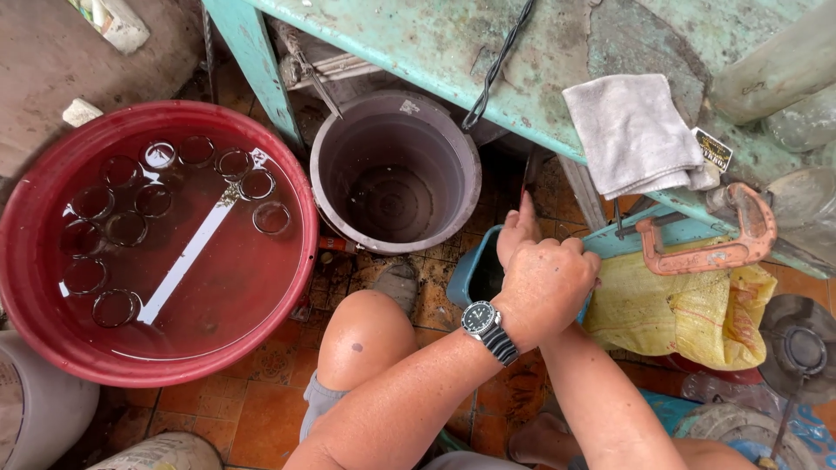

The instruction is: Manually cutting glass bottles by scoring the glass, applying heat to the score line, and then using water to cause a thermal shock break.

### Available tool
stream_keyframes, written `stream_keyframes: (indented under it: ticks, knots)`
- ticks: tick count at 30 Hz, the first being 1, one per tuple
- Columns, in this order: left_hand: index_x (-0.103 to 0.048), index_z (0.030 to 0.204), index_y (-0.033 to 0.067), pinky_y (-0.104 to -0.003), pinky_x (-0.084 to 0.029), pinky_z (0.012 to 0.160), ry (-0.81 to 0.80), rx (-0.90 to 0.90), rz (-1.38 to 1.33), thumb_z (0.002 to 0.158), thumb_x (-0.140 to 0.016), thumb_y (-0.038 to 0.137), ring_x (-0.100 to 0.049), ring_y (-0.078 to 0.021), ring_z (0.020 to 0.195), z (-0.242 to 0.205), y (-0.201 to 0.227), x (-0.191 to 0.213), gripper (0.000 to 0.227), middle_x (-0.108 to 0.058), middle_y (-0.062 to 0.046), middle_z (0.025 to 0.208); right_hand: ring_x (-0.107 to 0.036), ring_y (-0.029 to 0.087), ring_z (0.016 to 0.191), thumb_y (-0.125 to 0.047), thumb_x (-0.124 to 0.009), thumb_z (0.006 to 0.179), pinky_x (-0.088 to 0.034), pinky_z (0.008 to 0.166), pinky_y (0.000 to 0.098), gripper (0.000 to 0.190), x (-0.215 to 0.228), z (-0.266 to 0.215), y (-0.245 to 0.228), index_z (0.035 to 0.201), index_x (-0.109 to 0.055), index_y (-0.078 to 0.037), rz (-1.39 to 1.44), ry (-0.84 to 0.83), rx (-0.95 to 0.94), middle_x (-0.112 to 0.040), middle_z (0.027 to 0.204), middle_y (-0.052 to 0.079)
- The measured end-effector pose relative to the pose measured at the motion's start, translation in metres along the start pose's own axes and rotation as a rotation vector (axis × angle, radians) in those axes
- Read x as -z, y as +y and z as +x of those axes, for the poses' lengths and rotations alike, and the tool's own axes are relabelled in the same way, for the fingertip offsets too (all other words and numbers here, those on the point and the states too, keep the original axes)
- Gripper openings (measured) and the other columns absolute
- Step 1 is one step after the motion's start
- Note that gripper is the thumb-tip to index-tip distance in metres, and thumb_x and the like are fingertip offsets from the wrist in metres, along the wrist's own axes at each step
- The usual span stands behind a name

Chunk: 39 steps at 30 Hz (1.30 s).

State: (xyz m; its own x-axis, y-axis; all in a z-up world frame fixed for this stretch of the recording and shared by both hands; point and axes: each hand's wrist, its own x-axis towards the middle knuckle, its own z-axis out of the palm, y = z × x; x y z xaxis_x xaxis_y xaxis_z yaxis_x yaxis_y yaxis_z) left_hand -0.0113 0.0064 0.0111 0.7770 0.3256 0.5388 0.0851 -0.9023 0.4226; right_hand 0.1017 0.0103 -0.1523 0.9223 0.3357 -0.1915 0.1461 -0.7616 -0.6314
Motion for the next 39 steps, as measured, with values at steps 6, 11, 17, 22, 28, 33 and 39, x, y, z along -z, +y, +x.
stream_keyframes:
  ticks: [6,11,17,22,28,33,39]
  knots:
    - [-0.066,0.071,0.0170,-0.039,-0.048,0.055,-0.015,-0.028,-0.019,0.071,-0.084,0.023,-0.061,-0.0240,0.057,0.001,0.001,-0.001,0.019,-0.054,-0.002,0.066,-0.050,0.037,0.140,-0.033,-0.038,0.108,-0.039,0.119,0.0480,0.049,0.004,0.002,0.001,0.157,-0.041,-0.032,-0.012,-0.033,-0.010,-0.053,0.153,0.014]
    - [-0.066,0.072,0.0168,-0.041,-0.048,0.056,-0.003,-0.027,-0.028,0.070,-0.085,0.025,-0.061,-0.0255,0.057,-0.002,0.003,-0.018,0.021,-0.054,-0.003,0.065,-0.052,0.033,0.138,-0.039,-0.041,0.106,-0.042,0.117,0.0443,0.046,0.012,-0.018,-0.014,0.151,-0.048,-0.046,-0.047,-0.114,-0.012,-0.057,0.151,0.006]
    - [-0.008,0.165,0.0043,-0.053,-0.004,0.127,-1.219,-0.140,0.857,0.102,-0.027,0.049,-0.002,-0.0350,0.159,0.020,-0.014,-0.099,0.080,-0.012,-0.015,0.173,-0.051,0.041,0.128,-0.023,-0.040,0.108,-0.040,0.109,0.0485,0.041,0.050,-0.063,-0.042,0.148,-0.046,-0.029,0.099,0.092,-0.045,-0.055,0.140,0.018]
    - [-0.023,0.163,0.0103,-0.065,-0.008,0.124,-1.029,-0.048,1.138,0.105,-0.034,0.039,-0.009,-0.0406,0.157,0.009,0.028,-0.106,0.066,-0.024,-0.012,0.170,-0.047,0.034,0.117,-0.019,-0.042,0.107,-0.038,0.100,0.0439,0.031,0.070,-0.080,-0.036,0.137,-0.049,-0.024,0.175,0.073,-0.007,-0.052,0.127,0.014]
    - [-0.064,0.091,0.0168,-0.069,-0.046,0.102,-0.372,0.055,0.506,0.105,-0.047,0.011,-0.052,-0.0622,0.121,-0.013,0.044,-0.121,0.023,-0.064,-0.023,0.101,-0.043,0.026,0.103,-0.014,-0.044,0.106,-0.036,0.089,0.0383,0.019,0.104,-0.095,-0.016,0.123,-0.052,-0.019,0.270,0.055,0.042,-0.050,0.110,0.008]
    - [-0.066,0.088,0.0115,-0.049,-0.057,0.073,0.045,-0.169,-0.303,0.089,-0.072,0.020,-0.071,-0.0285,0.074,0.002,0.004,-0.011,0.011,-0.060,-0.004,0.082,-0.040,0.019,0.092,-0.009,-0.046,0.106,-0.034,0.079,0.0337,0.012,0.136,-0.105,0.005,0.111,-0.055,-0.015,0.350,0.044,0.088,-0.047,0.096,0.004]
    - [-0.061,0.096,0.0128,-0.041,-0.043,0.064,0.144,-0.195,-0.313,0.093,-0.069,0.015,-0.060,-0.0264,0.073,0.013,-0.007,0.038,0.009,-0.053,-0.002,0.083,-0.036,0.011,0.079,-0.004,-0.048,0.105,-0.031,0.068,0.0282,0.014,0.167,-0.121,0.037,0.097,-0.058,-0.009,0.448,0.034,0.138,-0.045,0.079,-0.001]
